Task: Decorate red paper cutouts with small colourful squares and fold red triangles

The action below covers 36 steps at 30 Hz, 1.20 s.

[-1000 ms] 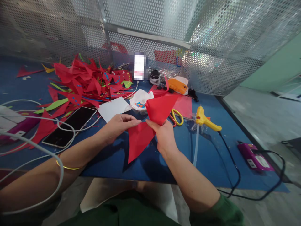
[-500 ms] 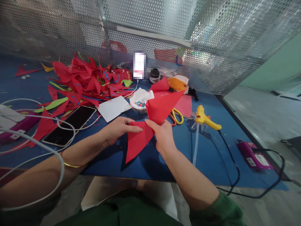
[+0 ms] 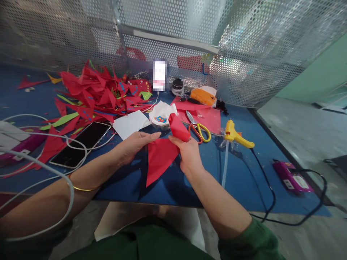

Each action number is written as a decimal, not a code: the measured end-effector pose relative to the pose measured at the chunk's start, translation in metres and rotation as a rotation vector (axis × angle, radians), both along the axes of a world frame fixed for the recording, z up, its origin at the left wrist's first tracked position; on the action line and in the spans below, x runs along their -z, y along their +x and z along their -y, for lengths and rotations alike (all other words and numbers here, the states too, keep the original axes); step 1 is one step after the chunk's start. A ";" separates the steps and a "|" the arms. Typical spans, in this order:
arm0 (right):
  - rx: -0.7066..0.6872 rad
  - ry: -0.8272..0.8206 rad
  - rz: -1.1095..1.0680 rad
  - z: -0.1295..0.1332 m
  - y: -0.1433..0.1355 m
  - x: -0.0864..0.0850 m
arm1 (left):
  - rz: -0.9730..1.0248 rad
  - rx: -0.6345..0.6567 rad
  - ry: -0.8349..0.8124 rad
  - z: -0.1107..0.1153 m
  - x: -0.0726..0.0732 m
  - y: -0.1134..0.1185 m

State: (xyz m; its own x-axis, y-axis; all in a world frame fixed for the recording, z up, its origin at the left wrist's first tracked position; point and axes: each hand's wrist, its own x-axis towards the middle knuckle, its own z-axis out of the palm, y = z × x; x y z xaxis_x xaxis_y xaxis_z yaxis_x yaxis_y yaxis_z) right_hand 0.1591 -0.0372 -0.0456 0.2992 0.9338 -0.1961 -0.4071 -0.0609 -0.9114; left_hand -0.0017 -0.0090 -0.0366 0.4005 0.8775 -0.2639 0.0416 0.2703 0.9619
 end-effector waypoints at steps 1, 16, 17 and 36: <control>-0.006 0.004 0.000 0.000 0.000 0.000 | -0.003 -0.027 0.039 0.000 0.001 0.000; -0.005 -0.004 0.038 0.001 -0.001 0.003 | -0.040 0.055 -0.077 0.002 0.002 0.000; -0.012 -0.002 0.035 0.001 -0.002 0.004 | -0.022 0.061 -0.105 0.003 0.002 0.001; -0.032 -0.004 0.020 0.003 0.000 0.004 | 0.021 0.048 -0.113 0.009 0.002 0.004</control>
State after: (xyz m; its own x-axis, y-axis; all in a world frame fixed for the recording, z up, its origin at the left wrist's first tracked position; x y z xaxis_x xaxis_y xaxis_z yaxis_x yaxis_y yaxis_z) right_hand 0.1586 -0.0401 -0.0498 0.2726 0.9424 -0.1939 -0.3869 -0.0771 -0.9189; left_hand 0.0022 -0.0176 -0.0389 0.4479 0.8222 -0.3513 0.0377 0.3752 0.9262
